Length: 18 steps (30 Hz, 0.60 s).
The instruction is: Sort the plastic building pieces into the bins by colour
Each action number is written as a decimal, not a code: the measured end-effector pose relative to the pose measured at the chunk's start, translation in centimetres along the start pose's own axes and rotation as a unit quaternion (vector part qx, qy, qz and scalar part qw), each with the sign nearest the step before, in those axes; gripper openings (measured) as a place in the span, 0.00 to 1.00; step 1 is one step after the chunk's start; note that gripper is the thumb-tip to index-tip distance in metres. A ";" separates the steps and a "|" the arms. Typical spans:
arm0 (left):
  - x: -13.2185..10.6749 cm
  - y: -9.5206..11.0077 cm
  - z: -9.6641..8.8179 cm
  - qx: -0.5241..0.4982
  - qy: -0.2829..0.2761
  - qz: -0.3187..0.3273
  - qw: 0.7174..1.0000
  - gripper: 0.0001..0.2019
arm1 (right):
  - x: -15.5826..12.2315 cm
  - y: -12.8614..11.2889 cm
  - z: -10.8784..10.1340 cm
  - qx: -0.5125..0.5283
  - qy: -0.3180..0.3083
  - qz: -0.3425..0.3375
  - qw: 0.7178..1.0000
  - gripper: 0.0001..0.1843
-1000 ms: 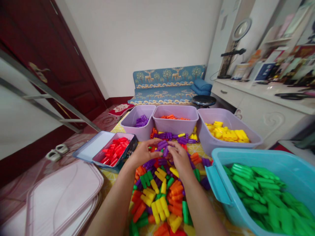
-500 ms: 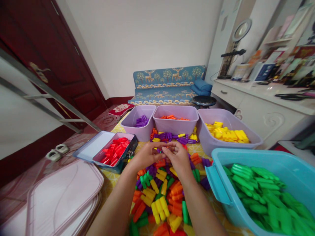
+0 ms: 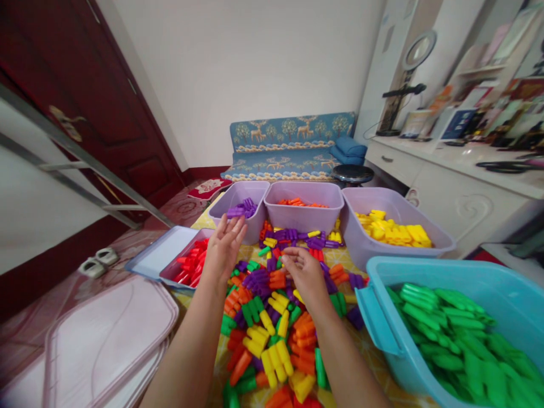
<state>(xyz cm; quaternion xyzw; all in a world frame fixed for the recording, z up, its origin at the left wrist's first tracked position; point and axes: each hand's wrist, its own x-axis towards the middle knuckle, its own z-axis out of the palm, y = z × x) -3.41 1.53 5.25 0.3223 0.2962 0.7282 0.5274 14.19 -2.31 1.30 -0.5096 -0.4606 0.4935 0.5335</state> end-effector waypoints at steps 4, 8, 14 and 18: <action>0.1 0.4 -0.6 -0.014 -0.024 -0.029 0.999 0.38 | 0.0 0.1 0.0 -0.005 0.002 -0.006 1.000 0.24; 0.0 0.6 -0.9 0.009 -0.046 -0.038 0.998 0.37 | -0.2 -0.1 -0.1 -0.019 0.006 -0.014 1.000 0.24; -0.1 0.6 -1.0 0.079 -0.072 -0.045 0.993 0.31 | 0.0 -0.1 -0.9 -0.046 0.013 -0.026 0.999 0.23; -0.6 0.0 -1.2 0.267 -0.191 -0.096 0.940 0.28 | 0.9 0.4 -2.5 -0.149 0.051 -0.099 0.982 0.19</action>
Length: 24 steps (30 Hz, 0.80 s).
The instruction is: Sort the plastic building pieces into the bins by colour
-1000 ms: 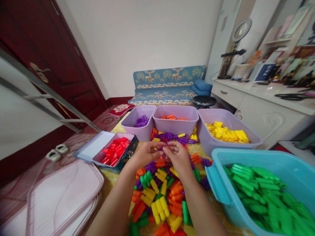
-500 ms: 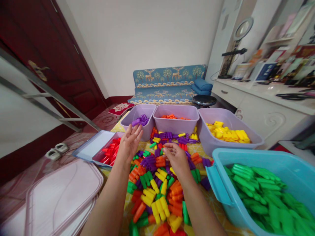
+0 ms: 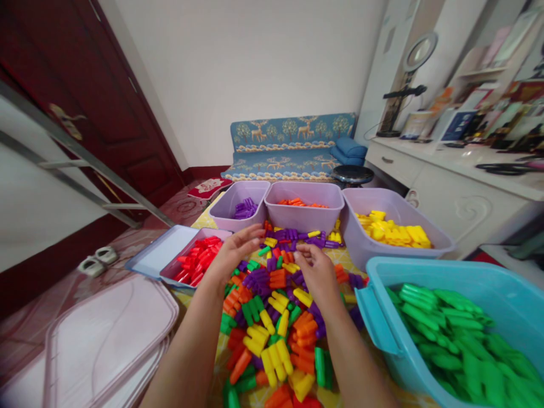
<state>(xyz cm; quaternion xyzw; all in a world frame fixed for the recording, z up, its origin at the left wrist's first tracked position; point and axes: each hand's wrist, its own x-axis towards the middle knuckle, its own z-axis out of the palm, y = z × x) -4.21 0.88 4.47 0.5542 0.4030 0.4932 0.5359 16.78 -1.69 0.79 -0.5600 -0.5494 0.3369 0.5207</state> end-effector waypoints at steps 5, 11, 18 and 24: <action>-0.5 -1.2 0.6 0.339 -0.163 -0.022 0.926 0.26 | 0.3 0.5 -1.8 -0.201 -0.056 -0.019 0.978 0.12; -1.0 -0.8 2.3 0.505 -0.193 0.020 0.841 0.24 | -1.3 -1.1 -0.5 -0.282 -0.179 -0.032 0.942 0.17; -0.9 -1.1 2.8 0.482 -0.172 0.048 0.858 0.15 | -1.5 -0.3 1.5 -0.165 -0.178 -0.018 0.970 0.23; -0.4 -1.4 2.4 0.258 -0.147 -0.002 0.955 0.20 | -1.0 -0.5 2.0 0.026 -0.099 0.003 0.995 0.23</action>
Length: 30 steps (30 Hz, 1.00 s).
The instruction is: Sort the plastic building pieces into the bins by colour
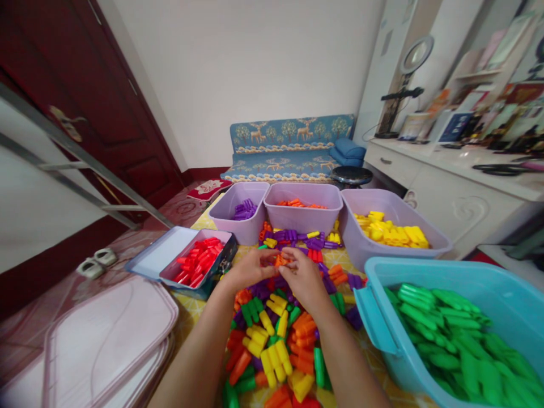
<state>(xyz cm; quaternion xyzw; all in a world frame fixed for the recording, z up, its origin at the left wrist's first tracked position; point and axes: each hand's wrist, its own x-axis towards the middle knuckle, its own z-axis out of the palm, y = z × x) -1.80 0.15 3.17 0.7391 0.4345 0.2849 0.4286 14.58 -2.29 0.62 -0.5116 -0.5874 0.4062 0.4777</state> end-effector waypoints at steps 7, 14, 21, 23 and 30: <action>0.5 0.2 -0.4 -0.331 0.104 -0.081 0.934 0.23 | 0.1 -0.4 0.0 0.069 0.016 -0.002 0.998 0.23; 0.3 -0.2 -1.7 -0.481 0.160 -0.068 0.859 0.16 | 0.3 0.3 0.0 0.075 0.024 0.007 0.997 0.22; 0.2 -0.7 -1.7 -0.399 0.124 -0.092 0.904 0.15 | 0.2 0.2 0.0 0.024 0.026 0.005 0.999 0.18; 0.2 -1.0 -1.4 -0.325 0.104 -0.104 0.934 0.15 | 0.2 0.2 -0.1 0.001 0.038 -0.001 0.999 0.18; 0.1 -0.9 -0.3 -0.172 -0.054 -0.051 0.982 0.18 | -0.1 -0.9 -0.8 -0.039 -0.014 -0.019 0.999 0.18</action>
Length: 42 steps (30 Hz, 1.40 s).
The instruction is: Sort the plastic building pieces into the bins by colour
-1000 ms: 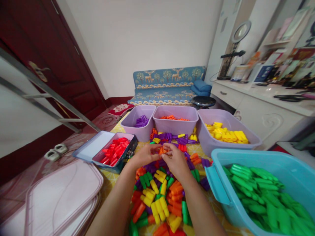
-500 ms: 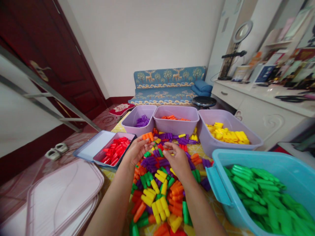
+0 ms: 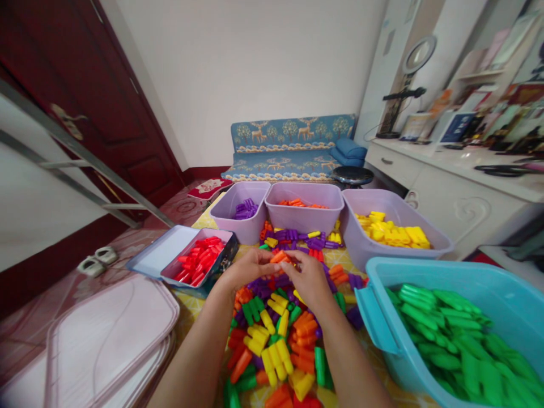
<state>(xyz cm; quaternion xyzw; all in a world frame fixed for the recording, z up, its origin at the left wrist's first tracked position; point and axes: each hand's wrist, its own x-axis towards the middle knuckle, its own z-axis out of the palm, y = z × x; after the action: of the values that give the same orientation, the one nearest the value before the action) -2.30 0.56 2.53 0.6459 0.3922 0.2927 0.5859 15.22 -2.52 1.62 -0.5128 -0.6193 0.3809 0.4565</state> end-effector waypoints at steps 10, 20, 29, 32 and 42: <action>0.4 -0.3 -0.2 -0.018 0.076 0.005 0.997 0.16 | -0.1 0.2 0.0 -0.019 -0.014 0.021 1.000 0.14; 1.1 -1.6 -0.9 0.037 0.207 0.009 0.978 0.09 | -1.1 -1.0 -1.7 -0.101 -0.181 0.026 0.978 0.11; 1.4 -2.6 -1.0 0.125 0.227 0.020 0.966 0.11 | -0.1 -2.6 -1.4 0.263 0.147 -0.026 0.953 0.30; 1.4 -2.4 -0.8 0.166 0.231 0.029 0.958 0.10 | 0.5 -1.7 -1.4 0.275 0.195 -0.040 0.941 0.32; 1.5 -2.9 0.2 0.329 0.181 0.089 0.923 0.29 | 0.7 3.4 -1.5 -0.279 0.054 0.018 0.959 0.27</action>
<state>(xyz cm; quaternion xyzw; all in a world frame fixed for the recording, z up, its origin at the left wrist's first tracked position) -1.80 1.73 -0.53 0.7709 0.5063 0.3100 0.2311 17.63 -1.24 -1.01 -0.6509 -0.6661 0.1730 0.3204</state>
